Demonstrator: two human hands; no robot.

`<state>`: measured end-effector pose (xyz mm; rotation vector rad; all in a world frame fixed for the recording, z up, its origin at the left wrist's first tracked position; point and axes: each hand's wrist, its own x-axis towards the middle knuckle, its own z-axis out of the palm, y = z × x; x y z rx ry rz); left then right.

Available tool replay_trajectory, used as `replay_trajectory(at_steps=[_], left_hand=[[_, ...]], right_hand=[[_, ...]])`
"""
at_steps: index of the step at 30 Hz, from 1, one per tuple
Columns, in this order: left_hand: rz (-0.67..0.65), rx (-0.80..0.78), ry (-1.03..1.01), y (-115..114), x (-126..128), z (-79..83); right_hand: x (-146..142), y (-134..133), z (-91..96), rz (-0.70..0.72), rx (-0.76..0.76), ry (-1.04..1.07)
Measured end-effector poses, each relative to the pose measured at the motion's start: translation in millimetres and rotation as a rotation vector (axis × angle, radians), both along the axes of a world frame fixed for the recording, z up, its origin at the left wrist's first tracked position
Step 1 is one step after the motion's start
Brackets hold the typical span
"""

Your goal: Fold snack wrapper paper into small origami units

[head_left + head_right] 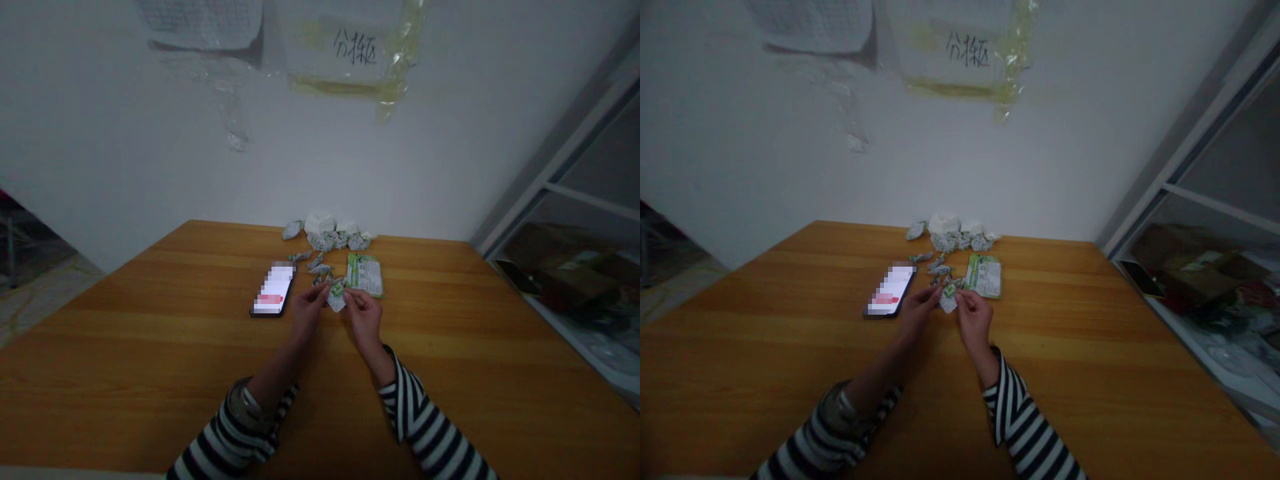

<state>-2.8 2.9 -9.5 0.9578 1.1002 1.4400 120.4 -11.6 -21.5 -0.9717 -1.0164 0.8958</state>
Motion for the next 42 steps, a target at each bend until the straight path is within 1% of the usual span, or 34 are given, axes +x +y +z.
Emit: replay_trajectory(at_steps=[3, 6, 8, 10, 12, 16, 20, 22, 26, 28, 31, 33, 36, 37, 38, 40, 42], left_hand=[[-0.001, 0.033, -0.026, 0, 1, -3.7], [-0.016, 0.054, -0.002, 2, 0, -3.9], [-0.078, 0.068, 0.077, 5, -2, -2.0], [-0.157, 0.085, 0.206, 8, -6, 0.1], [-0.188, 0.114, 0.324, 10, -9, 1.6], [-0.137, 0.193, 0.47, 8, -10, 3.3], [-0.1, 0.239, 0.544, 4, -6, 5.2], [-0.138, 0.24, 0.535, 5, -6, 6.3], [-0.31, 0.266, 0.516, 11, -13, 7.4], [-0.362, 0.27, 0.551, 14, -16, 5.8], [-0.308, 0.303, 0.643, 15, -17, 2.1], [-0.254, 0.374, 0.701, 13, -15, 1.5], [-0.197, 0.483, 0.756, 10, -14, 5.9], [-0.191, 0.483, 0.757, 9, -14, 7.9], [-0.199, 0.455, 0.742, 7, -14, 9.7], [-0.264, 0.335, 0.639, 5, -12, 11.5], [-0.352, 0.227, 0.49, 4, -9, 10.7]], right_hand=[[-2, -1, 0.3, 0.02, -0.006, 0.045], [-1, 0, -0.1, 0.046, -0.014, 0.079], [2, 1, -0.3, 0.062, -0.02, 0.079], [4, 2, -0.6, 0.093, -0.026, 0.051], [6, 3, -1.0, 0.133, -0.023, 0.004], [5, 2, -1.5, 0.148, 0.02, -0.071], [2, -1, 0.8, 0.15, 0.036, -0.042], [3, -1, 3.2, 0.185, 0.035, -0.017], [11, 3, 6.8, 0.319, 0.037, -0.018], [12, 4, 6.8, 0.339, 0.041, -0.042], [8, 2, 6.2, 0.294, 0.066, -0.135], [4, -3, 7.2, 0.232, 0.092, -0.247], [3, -10, 10.8, 0.106, 0.126, -0.41], [4, -11, 12.1, 0.068, 0.135, -0.462], [5, -12, 13.3, 0.042, 0.144, -0.519], [8, -12, 15.1, 0.031, 0.167, -0.643], [10, -13, 16.3, 0.073, 0.187, -0.723]])
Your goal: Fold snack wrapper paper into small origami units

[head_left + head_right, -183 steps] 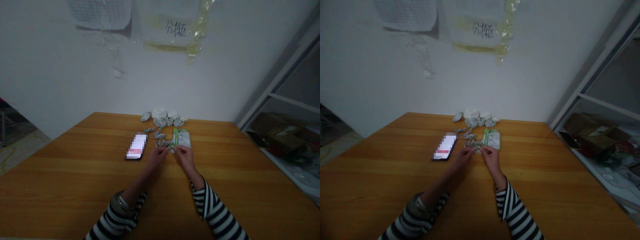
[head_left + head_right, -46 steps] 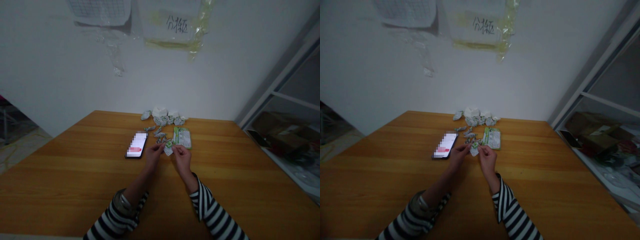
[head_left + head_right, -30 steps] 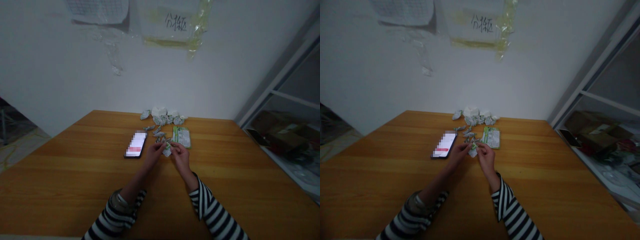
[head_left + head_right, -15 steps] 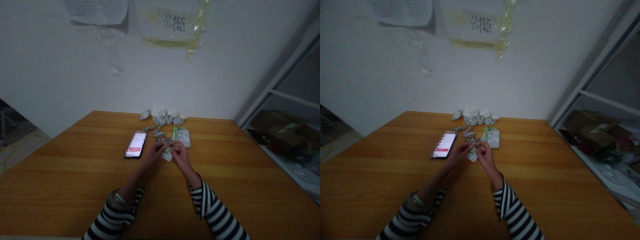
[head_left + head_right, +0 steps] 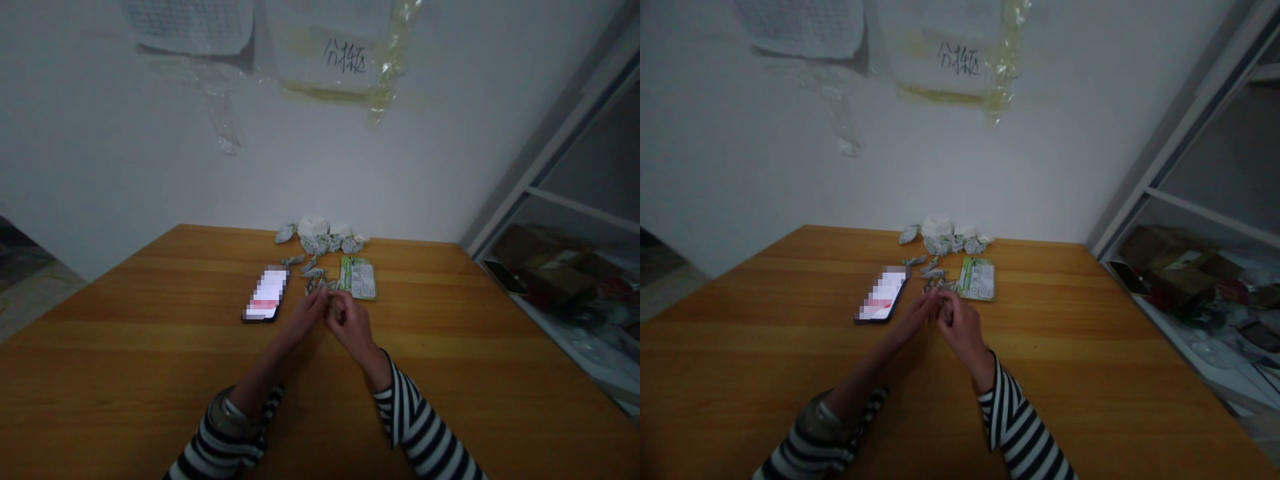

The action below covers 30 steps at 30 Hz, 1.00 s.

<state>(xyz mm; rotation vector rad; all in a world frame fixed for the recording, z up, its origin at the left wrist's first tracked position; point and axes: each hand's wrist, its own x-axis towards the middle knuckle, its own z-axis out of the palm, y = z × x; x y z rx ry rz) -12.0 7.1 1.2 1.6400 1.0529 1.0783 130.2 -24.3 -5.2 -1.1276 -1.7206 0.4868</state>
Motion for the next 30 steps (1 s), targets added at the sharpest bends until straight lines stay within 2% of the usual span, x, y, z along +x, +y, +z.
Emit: replay_trajectory(at_steps=[2, 4, 6, 8, 11, 13, 16, 18, 21, 23, 26, 30], left_hand=[[-0.06, -0.071, -0.096, 0, 3, -2.1], [-0.066, -0.053, -0.132, 2, 3, -4.1], [0.006, -0.002, -0.128, 5, -1, -5.3], [0.113, 0.018, -0.134, 10, -6, -6.1], [0.18, -0.038, -0.164, 15, -14, -7.6], [0.162, -0.112, -0.199, 15, -16, -8.7], [0.099, -0.242, -0.235, 11, -15, -9.3], [0.045, -0.32, -0.225, 8, -12, -8.2], [-0.004, -0.382, -0.225, 4, -7, -4.2], [-0.021, -0.373, -0.242, 2, -5, -0.7], [-0.034, -0.25, -0.213, 2, -3, 2.3], [0.002, -0.134, -0.169, 5, -3, -3.5]], right_hand=[[-2, -1, 1.5, 0.073, -0.023, 0.028], [-5, -4, 3.9, 0.179, -0.054, 0.139], [-7, -6, 7.5, 0.279, -0.071, 0.283], [-4, -5, 11.4, 0.312, -0.054, 0.43], [7, 1, 15.1, 0.206, 0.036, 0.541], [14, 6, 14.4, 0.145, 0.054, 0.41], [17, 12, 7.9, 0.238, -0.092, 0.284], [13, 14, 1.5, 0.271, -0.169, 0.317], [7, 17, -7.1, 0.211, -0.235, 0.441], [6, 19, -10.5, 0.122, -0.289, 0.538], [10, 23, -12.1, -0.002, -0.341, 0.671], [15, 24, -11.7, -0.009, -0.4, 0.758]])
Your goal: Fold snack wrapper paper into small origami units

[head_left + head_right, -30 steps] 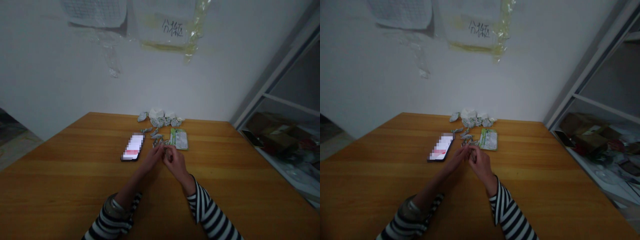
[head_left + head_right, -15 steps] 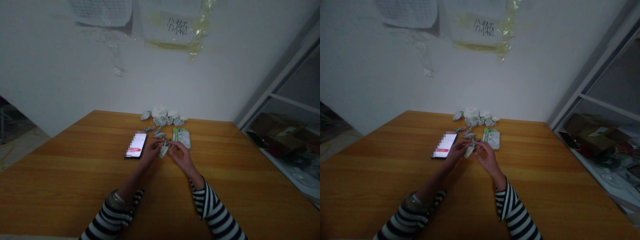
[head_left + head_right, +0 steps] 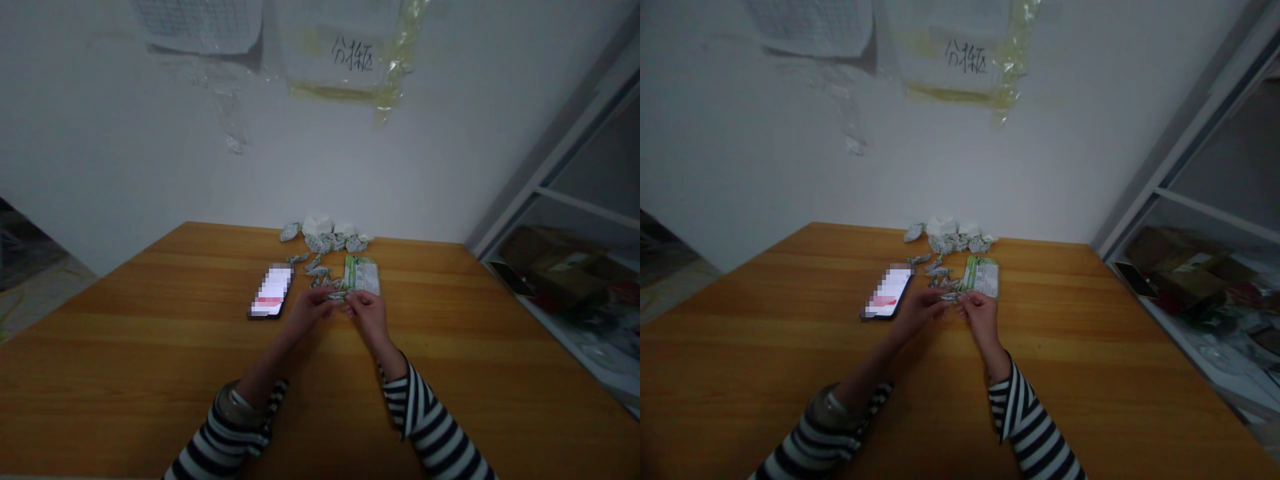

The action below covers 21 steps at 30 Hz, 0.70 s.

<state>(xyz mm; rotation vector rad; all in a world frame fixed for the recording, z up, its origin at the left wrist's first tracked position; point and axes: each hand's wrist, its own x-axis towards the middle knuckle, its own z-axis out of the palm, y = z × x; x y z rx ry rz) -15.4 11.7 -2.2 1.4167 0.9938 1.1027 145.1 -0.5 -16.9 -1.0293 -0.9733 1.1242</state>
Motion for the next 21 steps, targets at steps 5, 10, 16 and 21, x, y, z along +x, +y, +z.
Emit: replay_trajectory(at_steps=[5, 10, 16, 21], left_hand=[[0.117, -0.009, -0.067, 2, 1, -8.5], [0.167, 0.072, -0.097, -4, 5, -3.2], [0.121, 0.279, 0.105, -7, 3, 1.3], [0.165, 0.185, 0.043, -7, 3, 0.2]], right_hand=[[-4, 0, -1.0, 0.073, -0.036, 0.115], [-5, 1, -2.4, 0.058, -0.011, 0.148], [2, 1, -0.1, -0.018, 0.076, -0.023], [3, -1, 3.5, 0.014, 0.12, -0.073]])
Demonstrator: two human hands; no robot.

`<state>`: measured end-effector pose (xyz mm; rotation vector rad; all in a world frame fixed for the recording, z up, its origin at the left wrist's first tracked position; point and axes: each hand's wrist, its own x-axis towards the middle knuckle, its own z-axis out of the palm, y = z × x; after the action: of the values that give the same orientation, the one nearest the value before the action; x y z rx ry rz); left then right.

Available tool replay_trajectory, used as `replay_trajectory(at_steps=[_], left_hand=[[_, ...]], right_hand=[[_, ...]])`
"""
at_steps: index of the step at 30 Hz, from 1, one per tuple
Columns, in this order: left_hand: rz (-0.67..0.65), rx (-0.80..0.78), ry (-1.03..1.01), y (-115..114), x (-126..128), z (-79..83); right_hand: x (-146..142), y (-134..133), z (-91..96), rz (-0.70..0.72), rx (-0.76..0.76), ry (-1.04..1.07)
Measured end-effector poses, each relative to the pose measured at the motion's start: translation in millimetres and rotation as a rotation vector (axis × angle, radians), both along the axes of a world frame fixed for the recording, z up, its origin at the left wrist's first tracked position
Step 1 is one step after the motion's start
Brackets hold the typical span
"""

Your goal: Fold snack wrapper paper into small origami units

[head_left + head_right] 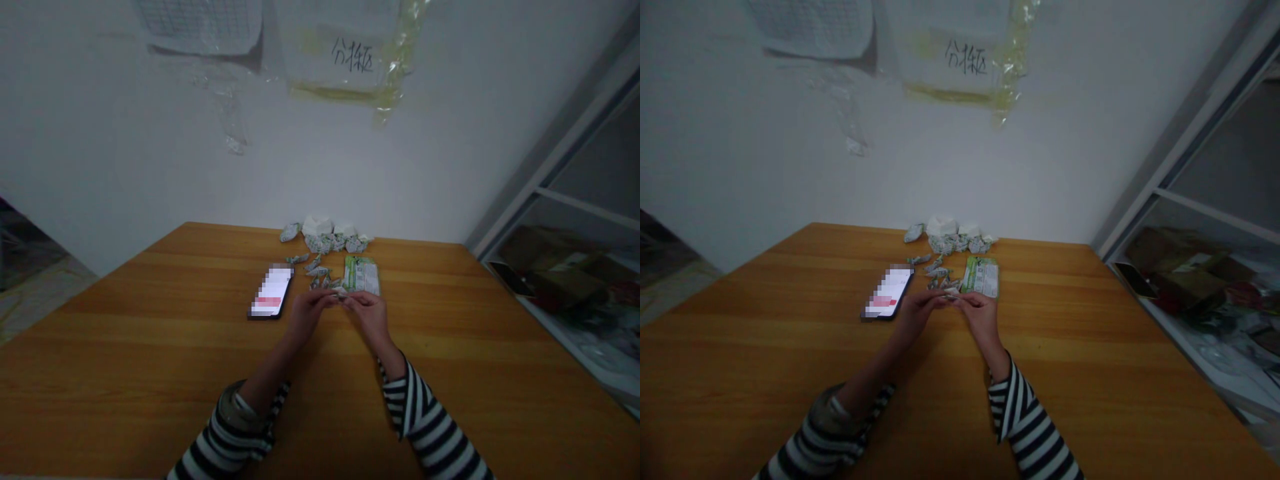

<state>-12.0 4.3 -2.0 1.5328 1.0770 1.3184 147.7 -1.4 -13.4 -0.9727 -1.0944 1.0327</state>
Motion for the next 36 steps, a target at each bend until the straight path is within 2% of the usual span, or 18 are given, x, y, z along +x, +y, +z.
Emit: replay_trajectory(at_steps=[5, 11, 17, 22, 25, 27, 31, 33, 36], left_hand=[[0.057, -0.164, -0.174, -2, 4, 4.1], [0.118, -0.219, -0.219, -5, 9, 7.3], [0.136, -0.324, -0.365, -8, 20, 1.5], [0.132, -0.279, -0.441, -9, 25, -7.2], [0.073, -0.213, -0.332, -7, 23, -10.3], [0.027, -0.144, -0.177, -5, 19, -12.2], [-0.094, -0.065, 0.143, -1, 13, -14.5], [-0.212, -0.105, 0.159, -1, 12, -12.8], [-0.328, -0.225, 0.051, -5, 14, -6.7]], right_hand=[[-3, -5, 4.6, 0.004, 0.038, -0.025], [-7, -4, 1.1, -0.017, 0.046, -0.023], [-19, -3, -6.9, -0.058, 0.007, 0.177], [-26, -6, -6.4, -0.026, -0.007, 0.29], [-24, -5, -8.7, -0.05, 0.014, 0.258], [-20, -2, -11.6, -0.053, 0.021, 0.223], [-8, 4, -13.1, 0.036, -0.02, 0.187], [-2, 5, -10.4, 0.095, -0.033, 0.142], [2, 7, -5.1, 0.144, -0.063, 0.031]])
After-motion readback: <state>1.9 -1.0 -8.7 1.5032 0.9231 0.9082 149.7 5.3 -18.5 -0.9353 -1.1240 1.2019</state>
